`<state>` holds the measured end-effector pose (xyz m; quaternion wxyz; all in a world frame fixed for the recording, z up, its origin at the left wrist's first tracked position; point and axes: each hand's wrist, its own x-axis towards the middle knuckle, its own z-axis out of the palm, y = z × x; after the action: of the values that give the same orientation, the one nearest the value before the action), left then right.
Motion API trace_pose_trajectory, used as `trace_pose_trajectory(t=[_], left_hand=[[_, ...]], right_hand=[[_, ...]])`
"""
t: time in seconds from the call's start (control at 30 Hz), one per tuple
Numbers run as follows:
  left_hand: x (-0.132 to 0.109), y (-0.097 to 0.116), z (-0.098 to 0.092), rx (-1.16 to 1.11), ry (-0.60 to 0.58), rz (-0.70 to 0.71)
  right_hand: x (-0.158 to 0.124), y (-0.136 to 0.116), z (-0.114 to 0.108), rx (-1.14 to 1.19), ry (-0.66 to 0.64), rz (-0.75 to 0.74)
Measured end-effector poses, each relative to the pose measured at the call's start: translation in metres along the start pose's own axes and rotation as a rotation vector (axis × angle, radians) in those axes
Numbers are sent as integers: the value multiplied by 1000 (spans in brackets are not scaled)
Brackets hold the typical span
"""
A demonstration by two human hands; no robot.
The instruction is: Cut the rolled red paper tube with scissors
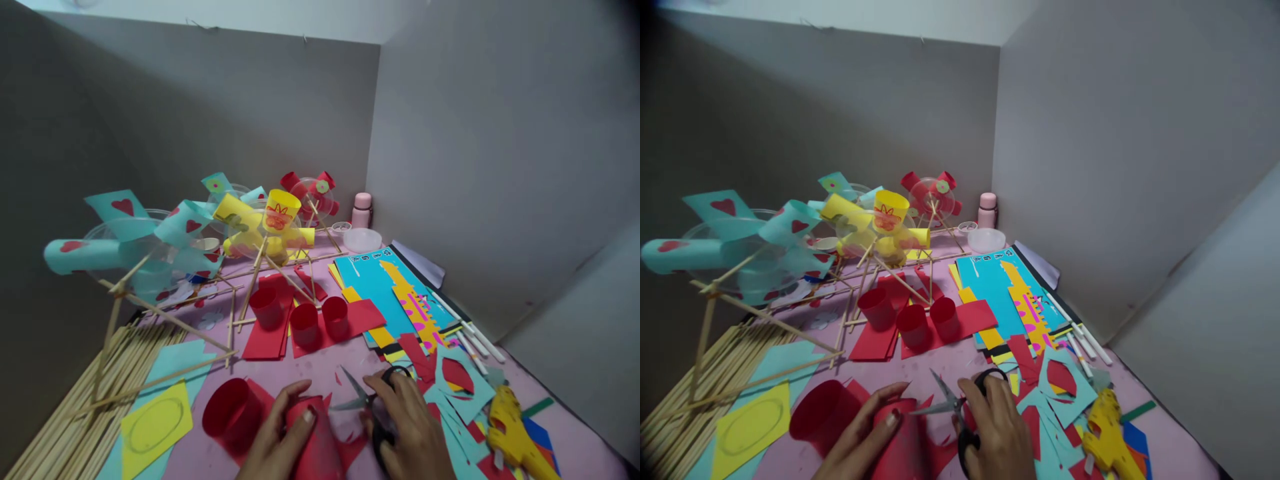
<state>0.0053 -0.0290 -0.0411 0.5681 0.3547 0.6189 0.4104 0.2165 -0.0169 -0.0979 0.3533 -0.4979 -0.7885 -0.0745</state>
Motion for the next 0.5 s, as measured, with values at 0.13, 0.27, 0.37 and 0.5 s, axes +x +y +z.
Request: trace_pose_trajectory(t=[0.13, 0.27, 0.37, 0.5], left_hand=[[8, 7, 5, 200, -62, 133], [11, 9, 8, 318, -138, 171], [3, 11, 10, 332, -47, 261], [-12, 18, 14, 344, 106, 506]], right_hand=[[3, -5, -4, 11, 59, 79], [4, -7, -8, 7, 61, 72], [6, -6, -10, 8, 80, 39], [9, -8, -10, -12, 97, 9]])
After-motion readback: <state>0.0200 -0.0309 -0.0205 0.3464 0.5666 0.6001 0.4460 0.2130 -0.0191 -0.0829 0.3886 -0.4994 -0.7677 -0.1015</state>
